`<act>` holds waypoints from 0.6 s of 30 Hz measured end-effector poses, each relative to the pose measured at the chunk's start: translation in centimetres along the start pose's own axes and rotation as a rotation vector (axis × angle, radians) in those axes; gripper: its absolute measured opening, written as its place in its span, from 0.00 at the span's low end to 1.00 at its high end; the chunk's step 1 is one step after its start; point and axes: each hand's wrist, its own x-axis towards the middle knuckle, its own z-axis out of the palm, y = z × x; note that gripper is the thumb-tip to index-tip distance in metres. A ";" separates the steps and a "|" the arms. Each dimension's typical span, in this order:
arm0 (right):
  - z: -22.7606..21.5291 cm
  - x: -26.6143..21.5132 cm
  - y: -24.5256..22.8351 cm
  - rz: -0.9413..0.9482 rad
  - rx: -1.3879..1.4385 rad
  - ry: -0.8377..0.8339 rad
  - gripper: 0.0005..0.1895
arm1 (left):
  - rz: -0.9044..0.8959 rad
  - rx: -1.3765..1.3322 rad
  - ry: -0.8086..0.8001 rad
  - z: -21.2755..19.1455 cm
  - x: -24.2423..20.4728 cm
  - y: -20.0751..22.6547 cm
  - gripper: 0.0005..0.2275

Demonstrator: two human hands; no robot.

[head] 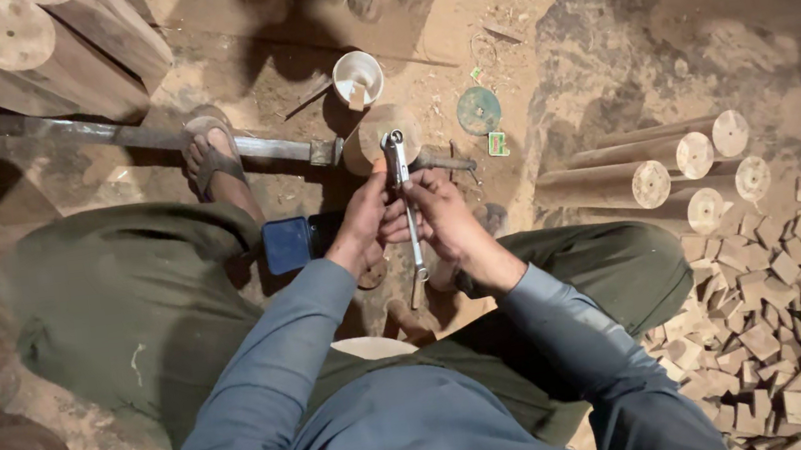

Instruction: The person sits on the floor and assembles small wooden dowels with metal hardware. They use a hammer to tap the dowels into place and a wrench to tighten the nuts, repeating the process for multiple units.

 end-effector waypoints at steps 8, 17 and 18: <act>2.6 -0.9 1.5 -0.050 0.126 0.028 0.09 | -0.052 0.009 -0.118 -1.4 -0.2 1.1 0.25; 3.8 -2.2 3.0 0.080 0.348 -0.049 0.12 | -0.088 0.021 -0.121 -1.1 0.1 2.0 0.29; 3.9 -3.1 3.4 0.167 0.328 -0.024 0.13 | -0.107 0.013 -0.071 -1.0 0.4 1.8 0.28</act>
